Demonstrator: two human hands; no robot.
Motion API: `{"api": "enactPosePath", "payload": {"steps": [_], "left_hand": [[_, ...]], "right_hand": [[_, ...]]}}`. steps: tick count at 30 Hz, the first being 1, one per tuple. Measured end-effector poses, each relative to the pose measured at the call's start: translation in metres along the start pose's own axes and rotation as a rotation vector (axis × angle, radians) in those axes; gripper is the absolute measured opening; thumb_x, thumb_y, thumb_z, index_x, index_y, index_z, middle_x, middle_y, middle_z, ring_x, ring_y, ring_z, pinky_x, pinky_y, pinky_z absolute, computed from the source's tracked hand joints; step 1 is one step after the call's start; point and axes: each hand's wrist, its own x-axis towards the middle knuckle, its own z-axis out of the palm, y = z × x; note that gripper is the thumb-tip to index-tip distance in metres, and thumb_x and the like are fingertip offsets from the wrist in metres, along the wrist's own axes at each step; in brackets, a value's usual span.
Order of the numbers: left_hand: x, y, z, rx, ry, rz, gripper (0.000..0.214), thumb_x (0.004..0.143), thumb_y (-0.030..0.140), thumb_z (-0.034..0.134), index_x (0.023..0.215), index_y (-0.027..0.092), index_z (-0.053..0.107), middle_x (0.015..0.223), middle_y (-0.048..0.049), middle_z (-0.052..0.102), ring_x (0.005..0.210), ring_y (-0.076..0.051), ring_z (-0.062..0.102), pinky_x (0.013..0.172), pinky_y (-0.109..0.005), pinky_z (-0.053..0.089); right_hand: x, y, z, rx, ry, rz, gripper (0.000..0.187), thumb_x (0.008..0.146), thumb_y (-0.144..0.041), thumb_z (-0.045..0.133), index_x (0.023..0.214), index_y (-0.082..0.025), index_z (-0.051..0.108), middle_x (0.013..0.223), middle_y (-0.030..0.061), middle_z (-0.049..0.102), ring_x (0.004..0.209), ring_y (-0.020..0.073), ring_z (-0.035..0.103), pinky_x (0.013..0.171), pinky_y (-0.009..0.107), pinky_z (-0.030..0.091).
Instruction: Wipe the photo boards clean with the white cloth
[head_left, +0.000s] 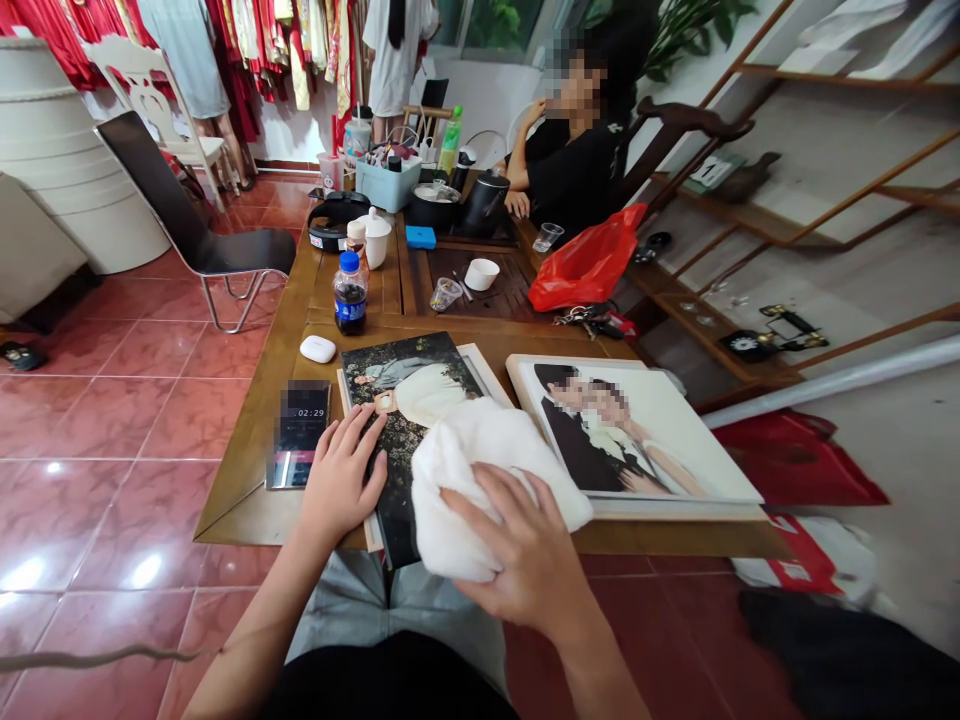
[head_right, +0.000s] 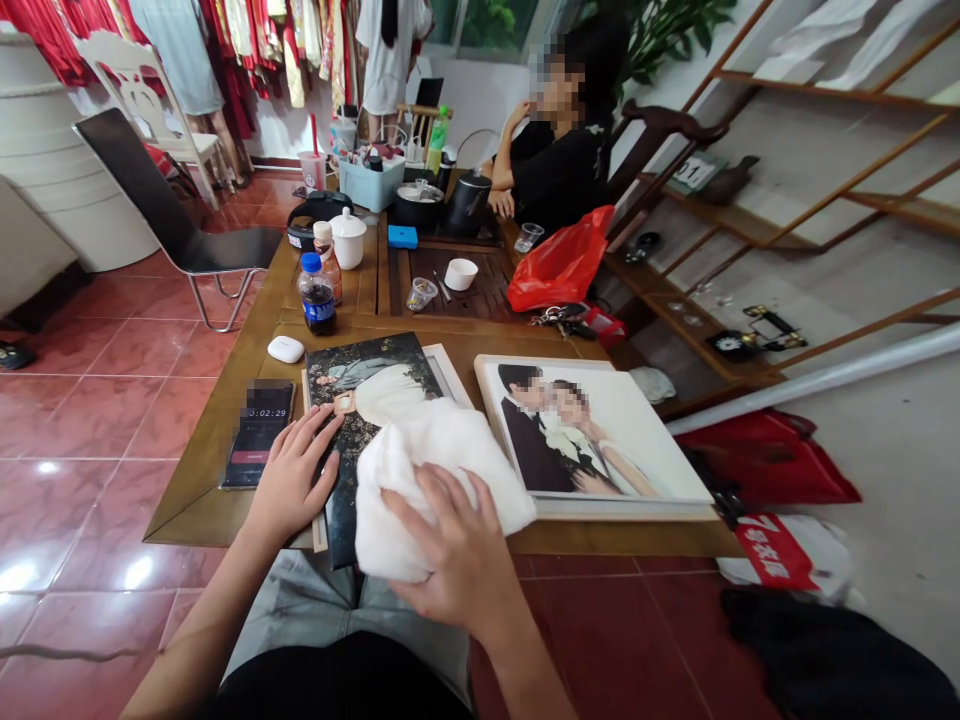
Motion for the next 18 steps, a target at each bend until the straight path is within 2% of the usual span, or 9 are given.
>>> {"api": "enactPosePath", "payload": {"steps": [3,6,14,18], "left_hand": [[0.0,0.0,0.0,0.012,-0.011,-0.003,0.048,0.104,0.03,0.037,0.15,0.019,0.045,0.159,-0.0107,0.044,0.149,-0.025,0.037,0.12,-0.049,0.032],[-0.001,0.0,-0.001,0.015,-0.018,-0.007,0.048,0.104,0.031,0.036,0.15,0.019,0.046,0.159,-0.0108,0.044,0.149,-0.026,0.037,0.12,-0.049,0.032],[0.0,0.001,0.0,-0.003,0.013,0.009,0.048,0.103,0.03,0.037,0.149,0.018,0.046,0.158,-0.0109,0.045,0.149,-0.025,0.037,0.12,-0.048,0.032],[0.0,0.001,0.0,-0.01,0.008,0.006,0.048,0.103,0.03,0.037,0.15,0.019,0.046,0.158,-0.0108,0.045,0.149,-0.025,0.038,0.12,-0.048,0.032]], "right_hand": [[0.003,-0.018,0.004,0.055,-0.013,-0.103,0.066,0.076,-0.063,0.067,0.132,-0.028,0.062,0.134,0.0146,0.06,0.125,0.0357,0.051,0.111,0.055,0.024],[0.006,-0.023,0.003,0.08,-0.019,-0.135,0.066,0.076,-0.065,0.066,0.131,-0.028,0.062,0.134,0.0145,0.06,0.125,0.0342,0.051,0.111,0.053,0.022],[-0.008,0.022,-0.006,-0.112,0.011,0.076,0.057,0.083,-0.045,0.066,0.137,-0.025,0.06,0.133,0.0172,0.059,0.121,0.0359,0.054,0.104,0.053,0.033],[-0.004,0.02,-0.003,-0.128,-0.008,0.06,0.059,0.084,-0.044,0.064,0.138,-0.022,0.059,0.133,0.0197,0.057,0.121,0.0382,0.053,0.103,0.056,0.034]]}}
